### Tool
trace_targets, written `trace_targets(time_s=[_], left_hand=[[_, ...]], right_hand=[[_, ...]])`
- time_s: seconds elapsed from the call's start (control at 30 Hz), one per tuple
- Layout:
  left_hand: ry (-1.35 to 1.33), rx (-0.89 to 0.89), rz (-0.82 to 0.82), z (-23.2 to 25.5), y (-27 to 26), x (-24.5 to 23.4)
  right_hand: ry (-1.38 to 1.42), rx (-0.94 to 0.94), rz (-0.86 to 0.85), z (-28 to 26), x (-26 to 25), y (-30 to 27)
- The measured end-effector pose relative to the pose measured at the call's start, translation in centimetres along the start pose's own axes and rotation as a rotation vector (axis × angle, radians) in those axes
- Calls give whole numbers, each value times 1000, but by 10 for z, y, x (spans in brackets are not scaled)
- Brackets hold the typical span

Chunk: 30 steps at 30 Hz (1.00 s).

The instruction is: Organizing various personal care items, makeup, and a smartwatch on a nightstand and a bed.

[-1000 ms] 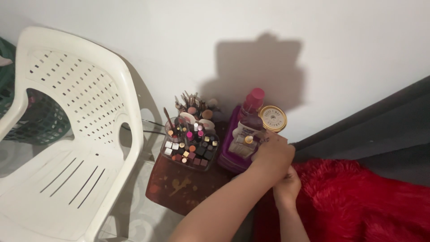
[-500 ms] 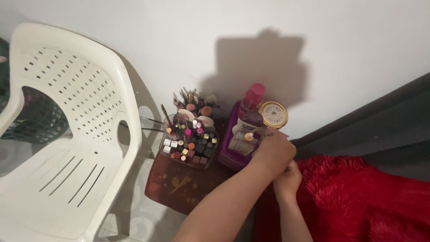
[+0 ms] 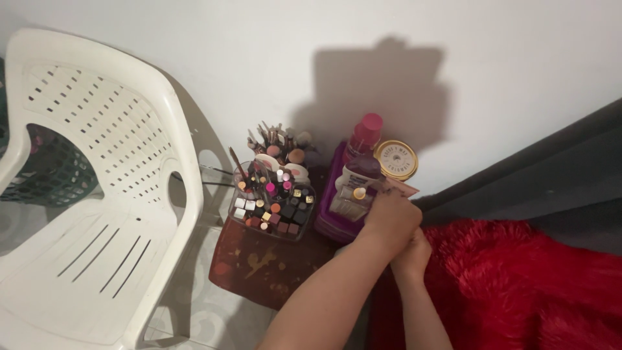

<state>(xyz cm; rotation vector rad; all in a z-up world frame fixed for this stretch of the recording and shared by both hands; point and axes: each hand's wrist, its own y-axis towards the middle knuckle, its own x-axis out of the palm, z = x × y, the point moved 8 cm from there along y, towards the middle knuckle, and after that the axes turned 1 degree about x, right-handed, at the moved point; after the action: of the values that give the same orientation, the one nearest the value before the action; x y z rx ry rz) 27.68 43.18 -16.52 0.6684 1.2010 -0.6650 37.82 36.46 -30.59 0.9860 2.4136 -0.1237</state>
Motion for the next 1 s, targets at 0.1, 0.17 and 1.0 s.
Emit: trace_targets(time_s=[0.1, 0.17, 1.0], left_hand=[[19, -23, -2, -3, 1, 2], [33, -26, -44, -3, 4, 9], [-1870, -443, 440, -57, -62, -39]], right_hand=[[-114, 15, -13, -14, -1, -4], [-96, 41, -21, -14, -1, -5], [138, 113, -40, -46, -55, -47]])
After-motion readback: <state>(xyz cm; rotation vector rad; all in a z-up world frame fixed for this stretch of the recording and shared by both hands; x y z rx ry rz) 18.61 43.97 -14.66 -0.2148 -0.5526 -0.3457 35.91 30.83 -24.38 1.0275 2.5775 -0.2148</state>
